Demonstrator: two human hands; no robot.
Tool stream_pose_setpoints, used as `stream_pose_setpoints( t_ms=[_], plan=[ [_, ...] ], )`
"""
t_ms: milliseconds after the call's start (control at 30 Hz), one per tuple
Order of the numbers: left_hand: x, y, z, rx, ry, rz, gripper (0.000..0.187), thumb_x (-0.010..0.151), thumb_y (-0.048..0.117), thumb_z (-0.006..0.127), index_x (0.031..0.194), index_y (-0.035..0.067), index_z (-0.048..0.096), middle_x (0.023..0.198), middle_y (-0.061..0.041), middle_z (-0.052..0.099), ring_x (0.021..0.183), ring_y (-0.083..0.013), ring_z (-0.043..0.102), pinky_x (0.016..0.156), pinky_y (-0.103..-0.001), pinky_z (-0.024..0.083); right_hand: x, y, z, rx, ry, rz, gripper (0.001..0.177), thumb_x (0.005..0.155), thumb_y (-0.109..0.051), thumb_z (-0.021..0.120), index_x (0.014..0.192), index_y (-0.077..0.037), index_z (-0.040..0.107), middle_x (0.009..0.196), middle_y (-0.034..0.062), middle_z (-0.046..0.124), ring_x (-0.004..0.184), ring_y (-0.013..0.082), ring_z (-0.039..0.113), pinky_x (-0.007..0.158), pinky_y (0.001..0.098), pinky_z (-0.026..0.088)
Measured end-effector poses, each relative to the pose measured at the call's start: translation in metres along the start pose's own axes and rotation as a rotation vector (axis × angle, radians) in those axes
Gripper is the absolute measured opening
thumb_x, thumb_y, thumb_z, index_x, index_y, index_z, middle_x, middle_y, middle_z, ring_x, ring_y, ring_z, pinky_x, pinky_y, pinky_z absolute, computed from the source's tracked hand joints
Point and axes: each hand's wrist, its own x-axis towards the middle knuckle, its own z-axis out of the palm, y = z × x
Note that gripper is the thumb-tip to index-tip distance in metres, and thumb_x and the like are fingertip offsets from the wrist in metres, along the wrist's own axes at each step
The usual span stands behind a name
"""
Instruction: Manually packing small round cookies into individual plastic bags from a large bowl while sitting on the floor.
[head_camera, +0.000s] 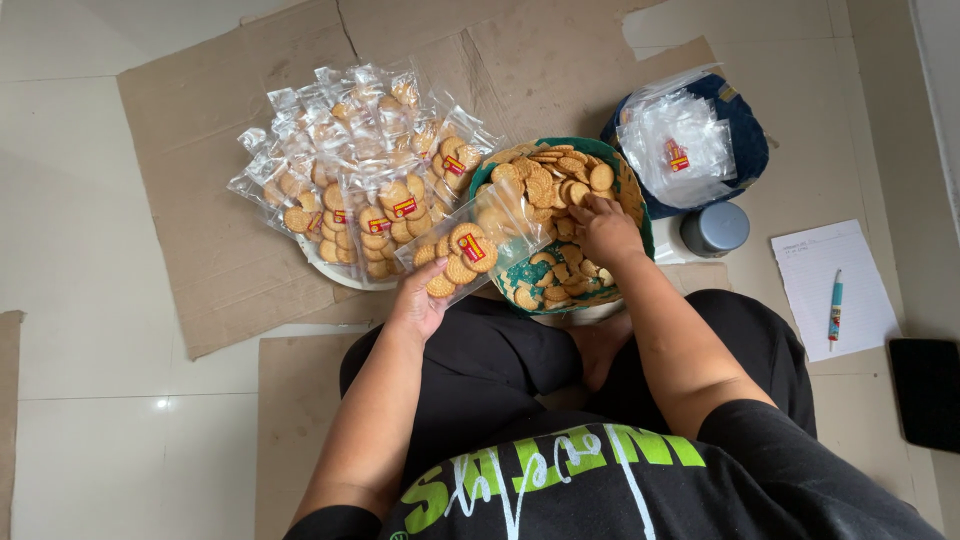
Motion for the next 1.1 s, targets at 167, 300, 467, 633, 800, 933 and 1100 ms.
stream_pose_setpoints(
  t_ms=[167, 300, 467, 633, 800, 933, 1100],
  plan=[
    [-0.001, -0.002, 0.001, 0.024, -0.014, -0.012, 0.036, 0.071, 0.014, 0.088, 0.104, 0.012, 0.072, 0.100, -0.007, 0.077, 0.087, -0.0255, 0.075, 0.070, -0.038, 0.064, -0.002, 0.012, 0.005, 0.111, 0.249, 0.003, 0.043, 0.098, -0.037, 0.057, 0.140, -0.026, 0.062, 0.139, 0.0022, 0.058, 0.120, 0.0328, 0.063, 0.093, 0.0430, 0.059],
    [-0.003, -0.003, 0.003, 0.063, 0.001, 0.017, 0.037, 0.070, 0.013, 0.088, 0.103, 0.011, 0.072, 0.097, -0.008, 0.076, 0.084, -0.0269, 0.075, 0.067, -0.038, 0.065, 0.007, 0.018, 0.006, 0.348, 0.398, 0.187, 0.025, 0.092, -0.028, 0.066, 0.118, -0.025, 0.068, 0.105, 0.0023, 0.064, 0.095, 0.0317, 0.070, 0.079, 0.0445, 0.060],
    [-0.010, 0.003, 0.011, 0.077, 0.000, 0.043, 0.037, 0.071, 0.011, 0.089, 0.104, 0.008, 0.072, 0.096, -0.010, 0.076, 0.083, -0.0287, 0.076, 0.066, -0.039, 0.065, -0.012, -0.026, -0.053, 1.534, 0.332, 0.211, 0.030, 0.090, 0.004, 0.068, 0.116, -0.006, 0.055, 0.097, 0.0103, 0.051, 0.075, 0.0277, 0.075, 0.063, 0.0347, 0.067],
    [-0.012, 0.004, 0.014, 0.084, 0.023, 0.042, 0.036, 0.070, 0.011, 0.089, 0.101, 0.008, 0.071, 0.094, -0.009, 0.076, 0.081, -0.0286, 0.076, 0.064, -0.039, 0.065, -0.037, -0.059, -0.090, 1.834, 0.207, 0.068, 0.035, 0.090, 0.004, 0.069, 0.119, -0.005, 0.052, 0.090, 0.0037, 0.057, 0.073, 0.0198, 0.075, 0.062, 0.0271, 0.066],
    [-0.011, 0.003, 0.012, 0.079, 0.027, 0.053, 0.036, 0.070, 0.011, 0.089, 0.101, 0.009, 0.071, 0.093, -0.010, 0.076, 0.079, -0.0294, 0.076, 0.062, -0.041, 0.066, -0.043, -0.072, -0.093, 1.857, 0.167, 0.026, 0.031, 0.089, 0.005, 0.069, 0.114, -0.006, 0.056, 0.087, 0.0039, 0.057, 0.070, 0.0207, 0.075, 0.060, 0.0276, 0.066],
    [-0.004, 0.000, 0.007, 0.086, 0.020, 0.042, 0.035, 0.069, 0.011, 0.089, 0.100, 0.009, 0.072, 0.092, -0.010, 0.076, 0.079, -0.0307, 0.076, 0.061, -0.042, 0.066, -0.044, -0.071, -0.090, 1.826, 0.137, -0.014, 0.030, 0.089, 0.004, 0.070, 0.115, -0.005, 0.059, 0.085, 0.0053, 0.059, 0.069, 0.0204, 0.075, 0.059, 0.0273, 0.065],
    [-0.013, 0.001, 0.014, 0.109, -0.009, 0.069, 0.037, 0.068, 0.007, 0.089, 0.101, 0.007, 0.073, 0.092, -0.012, 0.075, 0.079, -0.0314, 0.076, 0.061, -0.042, 0.066, -0.041, -0.070, -0.079, 1.672, 0.102, -0.092, 0.028, 0.086, -0.002, 0.076, 0.113, -0.004, 0.068, 0.083, 0.0041, 0.065, 0.069, 0.0132, 0.072, 0.060, 0.0219, 0.061]
  ],
)
